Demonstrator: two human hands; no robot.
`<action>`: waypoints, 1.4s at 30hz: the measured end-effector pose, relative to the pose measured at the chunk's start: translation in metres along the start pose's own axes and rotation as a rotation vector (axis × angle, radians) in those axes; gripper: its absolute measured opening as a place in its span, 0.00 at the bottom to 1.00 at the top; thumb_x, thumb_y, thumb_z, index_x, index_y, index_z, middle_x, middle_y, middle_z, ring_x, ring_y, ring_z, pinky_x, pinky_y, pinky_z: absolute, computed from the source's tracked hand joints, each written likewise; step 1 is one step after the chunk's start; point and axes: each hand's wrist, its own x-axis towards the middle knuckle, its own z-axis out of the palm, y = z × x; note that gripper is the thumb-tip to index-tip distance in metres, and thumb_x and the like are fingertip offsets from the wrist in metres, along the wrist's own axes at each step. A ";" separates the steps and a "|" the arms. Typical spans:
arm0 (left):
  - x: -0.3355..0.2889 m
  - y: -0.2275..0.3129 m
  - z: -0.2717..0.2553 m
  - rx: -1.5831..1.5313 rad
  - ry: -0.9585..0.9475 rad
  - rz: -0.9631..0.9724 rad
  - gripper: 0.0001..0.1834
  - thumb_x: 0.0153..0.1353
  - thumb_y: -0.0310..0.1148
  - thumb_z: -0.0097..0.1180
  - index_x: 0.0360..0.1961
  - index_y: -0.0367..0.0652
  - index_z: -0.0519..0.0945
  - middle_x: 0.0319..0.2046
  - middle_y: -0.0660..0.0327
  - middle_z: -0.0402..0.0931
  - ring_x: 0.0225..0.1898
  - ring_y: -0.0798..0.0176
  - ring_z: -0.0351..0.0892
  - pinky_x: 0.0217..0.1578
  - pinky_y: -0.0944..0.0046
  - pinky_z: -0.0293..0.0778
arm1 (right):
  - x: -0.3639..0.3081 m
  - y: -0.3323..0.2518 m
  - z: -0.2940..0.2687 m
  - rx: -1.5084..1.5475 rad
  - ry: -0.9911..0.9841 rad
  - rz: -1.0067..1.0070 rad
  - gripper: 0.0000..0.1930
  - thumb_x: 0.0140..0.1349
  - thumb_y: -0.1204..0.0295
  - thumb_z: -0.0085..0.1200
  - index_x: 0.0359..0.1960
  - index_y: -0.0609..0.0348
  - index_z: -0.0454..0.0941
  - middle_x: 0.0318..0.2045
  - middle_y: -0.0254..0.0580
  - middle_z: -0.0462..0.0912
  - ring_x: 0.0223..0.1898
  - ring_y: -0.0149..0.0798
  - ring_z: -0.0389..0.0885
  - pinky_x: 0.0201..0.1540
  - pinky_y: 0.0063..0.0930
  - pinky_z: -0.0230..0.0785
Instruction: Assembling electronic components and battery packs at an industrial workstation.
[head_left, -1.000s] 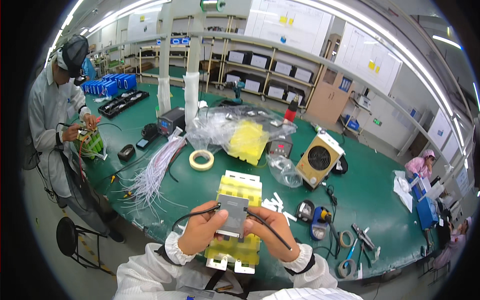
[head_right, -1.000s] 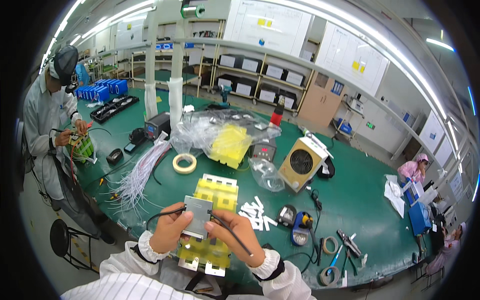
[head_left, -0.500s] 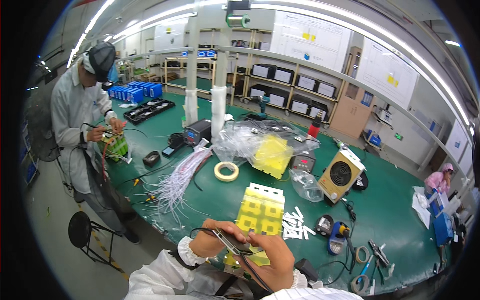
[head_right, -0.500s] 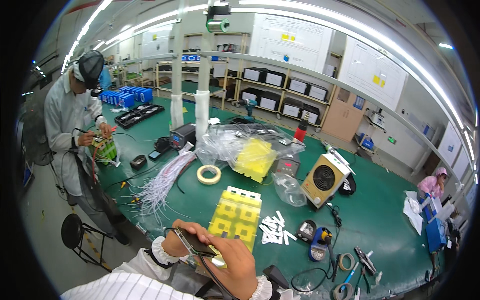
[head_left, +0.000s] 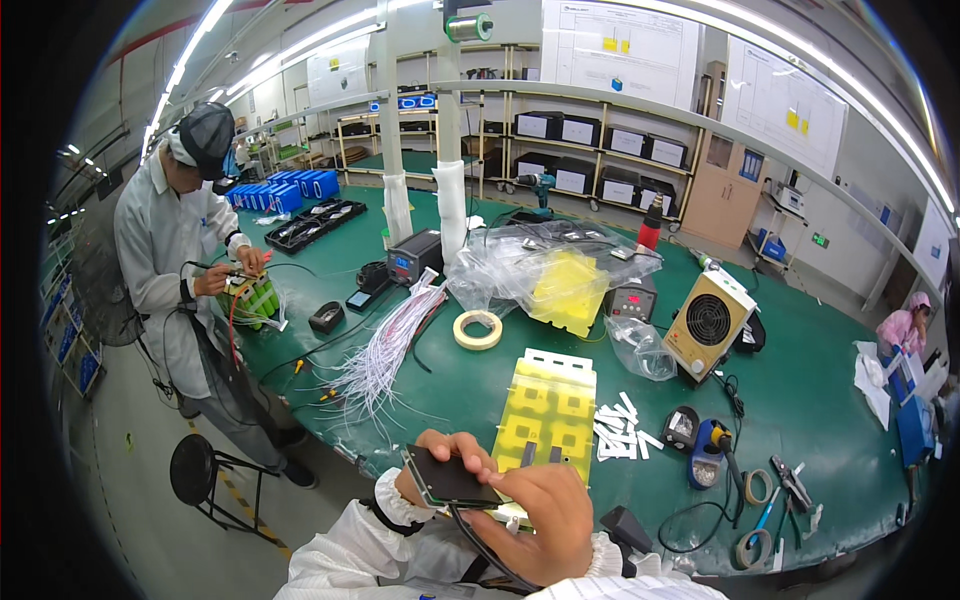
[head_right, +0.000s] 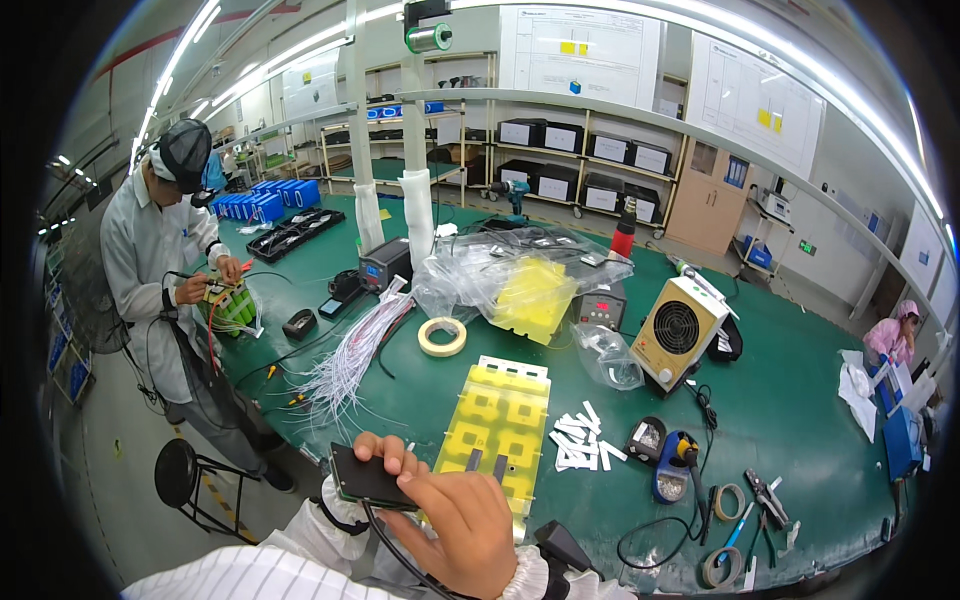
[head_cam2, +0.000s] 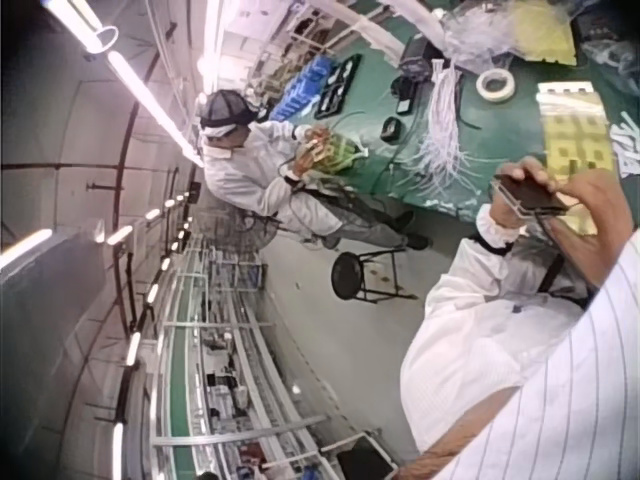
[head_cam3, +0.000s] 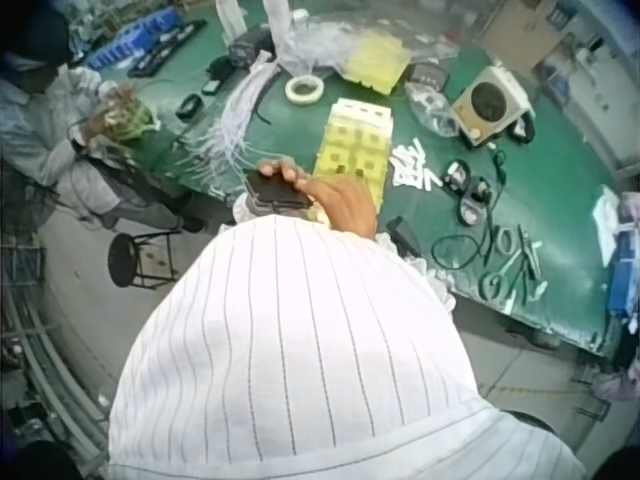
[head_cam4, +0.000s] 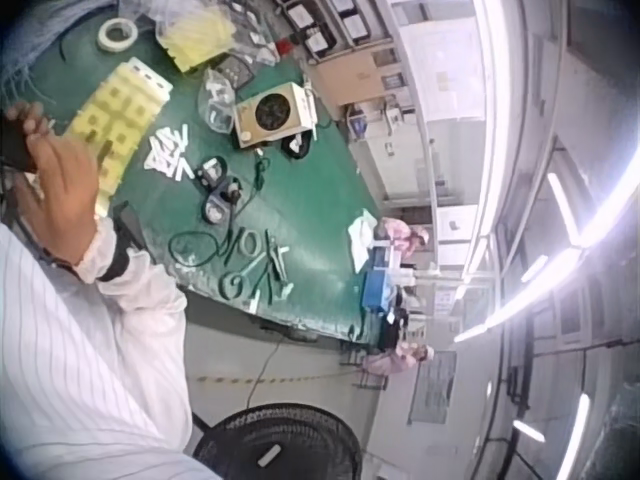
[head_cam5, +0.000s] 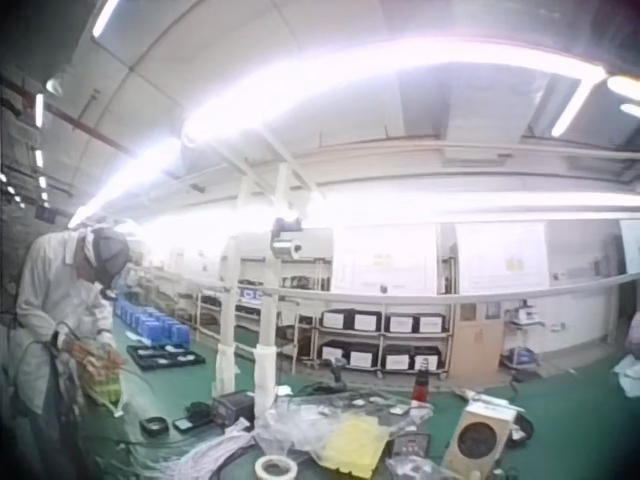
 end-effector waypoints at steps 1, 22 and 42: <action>0.001 -0.002 0.000 -0.007 0.002 -0.003 0.13 0.71 0.29 0.50 0.54 0.52 0.77 0.53 0.49 0.73 0.56 0.47 0.74 0.60 0.48 0.67 | 0.001 0.000 0.000 0.001 -0.006 0.000 0.27 0.39 0.74 0.77 0.46 0.56 0.81 0.35 0.38 0.83 0.35 0.43 0.80 0.37 0.35 0.67; 0.003 0.003 0.013 0.023 0.148 -0.122 0.09 0.71 0.32 0.49 0.45 0.54 0.82 0.45 0.56 0.77 0.47 0.50 0.72 0.55 0.44 0.64 | 0.007 -0.002 0.003 -0.030 -0.073 -0.067 0.24 0.37 0.77 0.74 0.41 0.54 0.82 0.35 0.35 0.83 0.35 0.42 0.79 0.37 0.36 0.66; 0.002 0.014 0.028 0.406 -0.029 -0.072 0.06 0.70 0.27 0.51 0.42 0.42 0.80 0.44 0.46 0.80 0.49 0.42 0.79 0.54 0.45 0.69 | -0.016 -0.003 -0.015 0.119 -0.151 -0.035 0.14 0.50 0.74 0.65 0.40 0.62 0.83 0.34 0.44 0.83 0.35 0.45 0.81 0.41 0.40 0.70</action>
